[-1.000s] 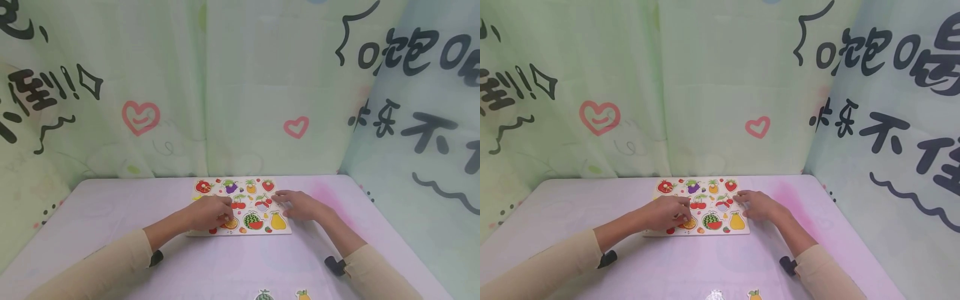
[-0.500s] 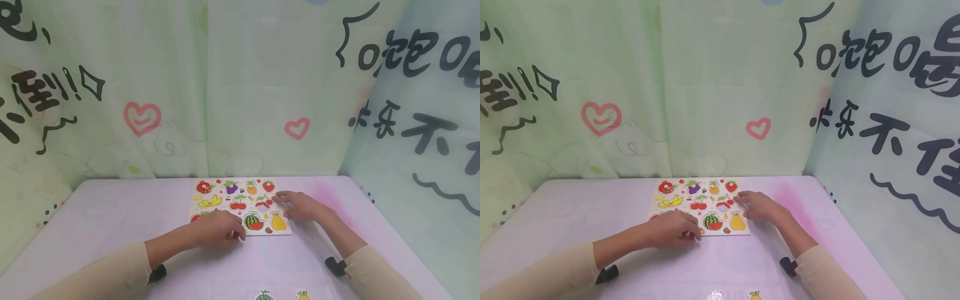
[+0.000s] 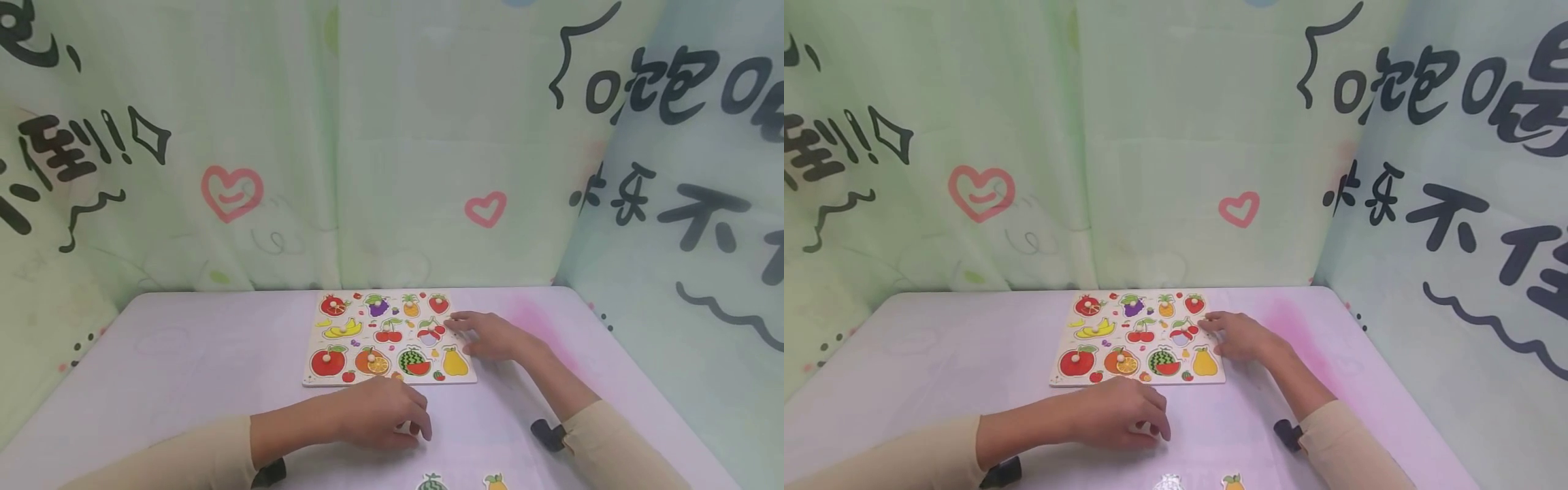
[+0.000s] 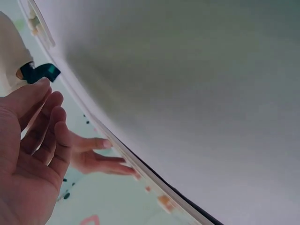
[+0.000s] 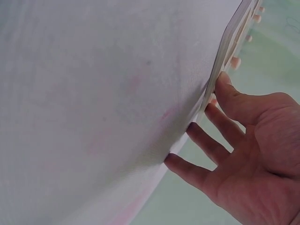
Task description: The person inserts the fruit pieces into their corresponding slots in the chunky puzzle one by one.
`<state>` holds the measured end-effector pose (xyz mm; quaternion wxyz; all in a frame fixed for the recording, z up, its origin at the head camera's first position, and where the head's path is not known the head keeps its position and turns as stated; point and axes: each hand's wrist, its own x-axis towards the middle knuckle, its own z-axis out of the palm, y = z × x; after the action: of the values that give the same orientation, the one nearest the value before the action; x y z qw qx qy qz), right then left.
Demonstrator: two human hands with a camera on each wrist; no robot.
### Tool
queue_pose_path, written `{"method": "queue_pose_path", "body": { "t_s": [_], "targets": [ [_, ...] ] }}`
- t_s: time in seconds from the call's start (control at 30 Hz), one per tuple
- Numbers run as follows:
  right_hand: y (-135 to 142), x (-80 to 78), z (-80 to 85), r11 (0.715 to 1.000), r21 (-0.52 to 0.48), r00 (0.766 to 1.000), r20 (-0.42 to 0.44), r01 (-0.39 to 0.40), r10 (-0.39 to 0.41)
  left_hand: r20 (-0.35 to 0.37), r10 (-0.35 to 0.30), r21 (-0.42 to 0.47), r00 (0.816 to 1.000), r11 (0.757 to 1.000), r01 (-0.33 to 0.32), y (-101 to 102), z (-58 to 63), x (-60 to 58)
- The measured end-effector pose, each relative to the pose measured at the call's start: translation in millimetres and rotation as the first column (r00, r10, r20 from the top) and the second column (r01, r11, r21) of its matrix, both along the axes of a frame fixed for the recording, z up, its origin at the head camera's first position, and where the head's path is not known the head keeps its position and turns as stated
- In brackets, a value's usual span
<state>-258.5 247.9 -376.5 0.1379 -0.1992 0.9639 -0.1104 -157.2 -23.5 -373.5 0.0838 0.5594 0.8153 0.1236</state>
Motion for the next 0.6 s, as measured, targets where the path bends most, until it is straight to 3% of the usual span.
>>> {"method": "queue_pose_path", "body": {
  "t_s": [0.3,0.6],
  "targets": [
    [0.7,0.3,-1.5,1.000,0.000,1.000,-0.001,0.007,-0.007,0.079,-0.060,-0.050,0.995,0.997,0.064,14.8,-2.6,17.1],
    [0.8,0.5,-0.8,1.000,0.001,1.000,-0.006,-0.005,0.005,0.087,-0.141,-0.084,0.986,0.985,0.149,20.6,-6.0,28.2]
  ]
}}
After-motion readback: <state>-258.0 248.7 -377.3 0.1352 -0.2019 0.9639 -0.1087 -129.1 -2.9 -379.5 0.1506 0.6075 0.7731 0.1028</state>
